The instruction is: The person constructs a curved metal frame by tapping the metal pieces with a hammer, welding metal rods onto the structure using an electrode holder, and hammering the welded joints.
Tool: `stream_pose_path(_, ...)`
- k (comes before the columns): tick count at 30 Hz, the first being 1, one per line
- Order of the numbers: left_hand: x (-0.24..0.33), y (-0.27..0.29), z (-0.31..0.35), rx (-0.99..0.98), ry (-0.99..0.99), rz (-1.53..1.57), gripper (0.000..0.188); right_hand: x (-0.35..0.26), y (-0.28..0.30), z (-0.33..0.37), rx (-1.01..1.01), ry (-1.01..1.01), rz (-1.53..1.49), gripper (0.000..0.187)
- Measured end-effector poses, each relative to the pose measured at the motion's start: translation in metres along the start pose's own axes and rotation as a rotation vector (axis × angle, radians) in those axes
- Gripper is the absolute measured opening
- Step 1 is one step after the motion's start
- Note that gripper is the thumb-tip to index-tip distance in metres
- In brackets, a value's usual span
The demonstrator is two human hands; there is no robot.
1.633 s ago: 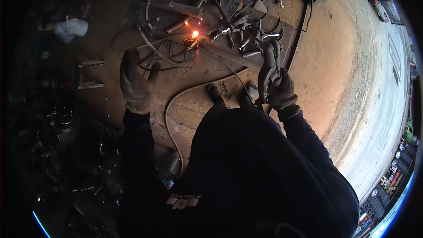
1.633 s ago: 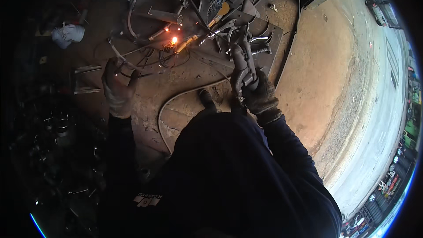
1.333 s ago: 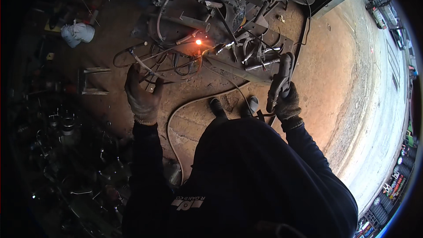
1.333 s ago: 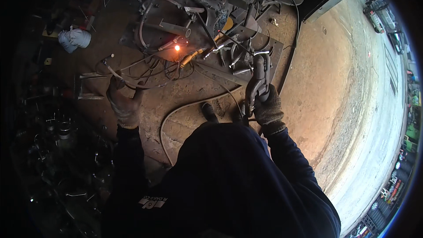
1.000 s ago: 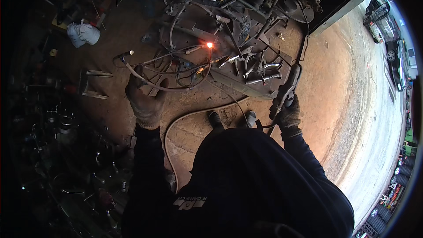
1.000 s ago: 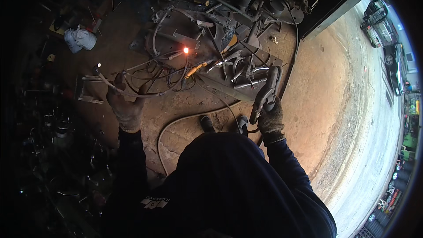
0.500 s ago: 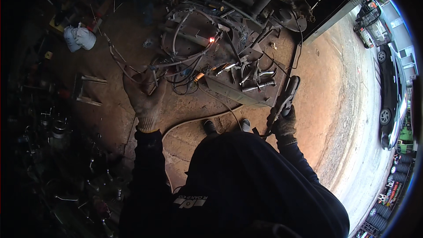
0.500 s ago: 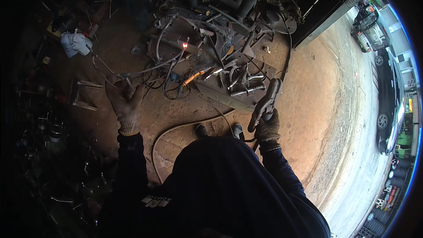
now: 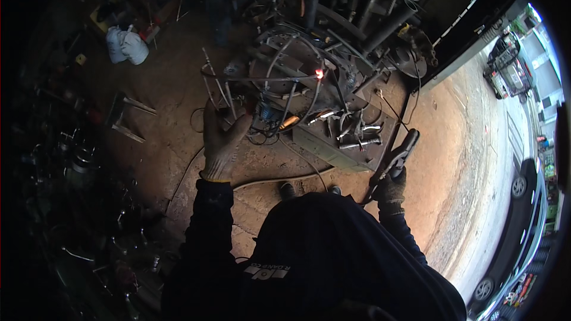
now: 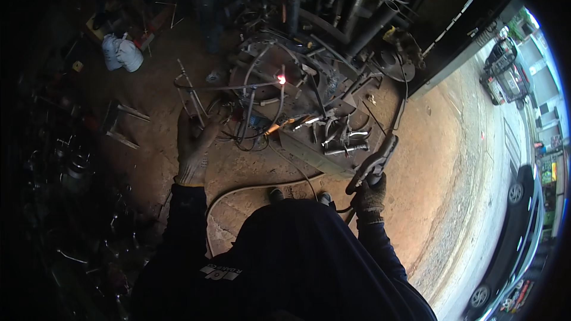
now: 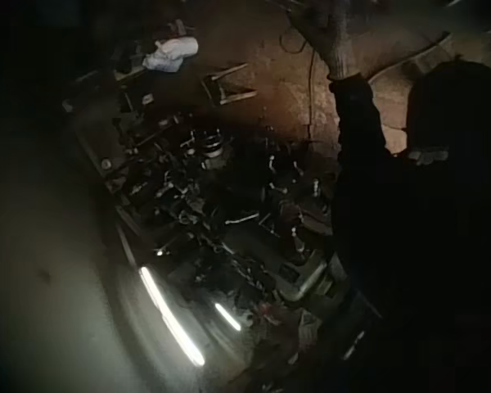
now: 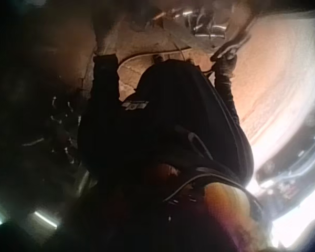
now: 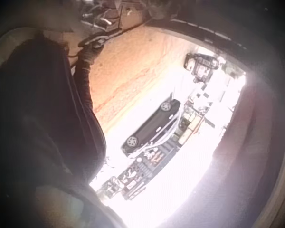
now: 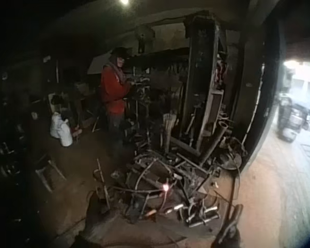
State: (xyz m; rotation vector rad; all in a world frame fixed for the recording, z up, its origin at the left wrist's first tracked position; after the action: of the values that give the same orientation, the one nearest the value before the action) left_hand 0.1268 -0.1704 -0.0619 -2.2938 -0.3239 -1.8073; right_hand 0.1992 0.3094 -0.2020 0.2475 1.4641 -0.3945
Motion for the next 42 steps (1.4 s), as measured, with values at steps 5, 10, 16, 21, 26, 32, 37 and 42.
stream_pose_path(5,0.007,0.004,-0.003,-0.013,-0.027,-0.189,0.079,0.009,0.013,-0.004,0.086,-0.048,0.102,0.050)
stream_pose_path(10,0.017,0.013,0.003,0.009,0.004,-0.119,0.088,-0.002,-0.007,-0.004,0.096,-0.048,0.089,0.043)
stream_pose_path(16,0.035,0.015,0.000,0.020,-0.069,-0.438,0.100,-0.022,-0.017,-0.001,0.084,-0.036,0.068,0.039)
stream_pose_path(21,0.048,0.015,-0.003,0.020,-0.060,-0.651,0.106,-0.023,-0.013,-0.008,0.027,-0.035,0.090,0.040)
stream_pose_path(26,0.065,0.008,-0.005,0.072,-0.315,-0.870,0.102,-0.029,-0.013,-0.007,0.039,-0.017,0.078,0.038)
stream_pose_path(32,0.076,0.003,-0.006,-0.156,-0.173,-0.974,0.101,-0.032,-0.016,-0.005,0.027,-0.085,0.068,0.034)
stream_pose_path(37,0.074,0.004,0.004,-0.137,-0.466,-1.146,0.097,-0.025,-0.019,-0.010,0.059,-0.074,0.132,0.031)
stream_pose_path(42,0.074,-0.002,0.004,-0.189,-0.473,-1.069,0.096,-0.023,-0.018,-0.023,0.070,0.000,-0.035,0.027)
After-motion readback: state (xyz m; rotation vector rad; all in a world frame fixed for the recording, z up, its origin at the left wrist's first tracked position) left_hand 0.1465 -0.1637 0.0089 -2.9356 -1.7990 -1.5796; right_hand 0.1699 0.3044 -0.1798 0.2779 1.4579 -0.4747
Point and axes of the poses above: each hand's wrist, its own z-axis away from the middle knuckle, its own y-axis out of the back of the hand, x = y × z, the point moved 5 cm from there along -z, towards the middle knuckle, and after that the axes turned 4 degrees about -z, right-handed, at the moved point
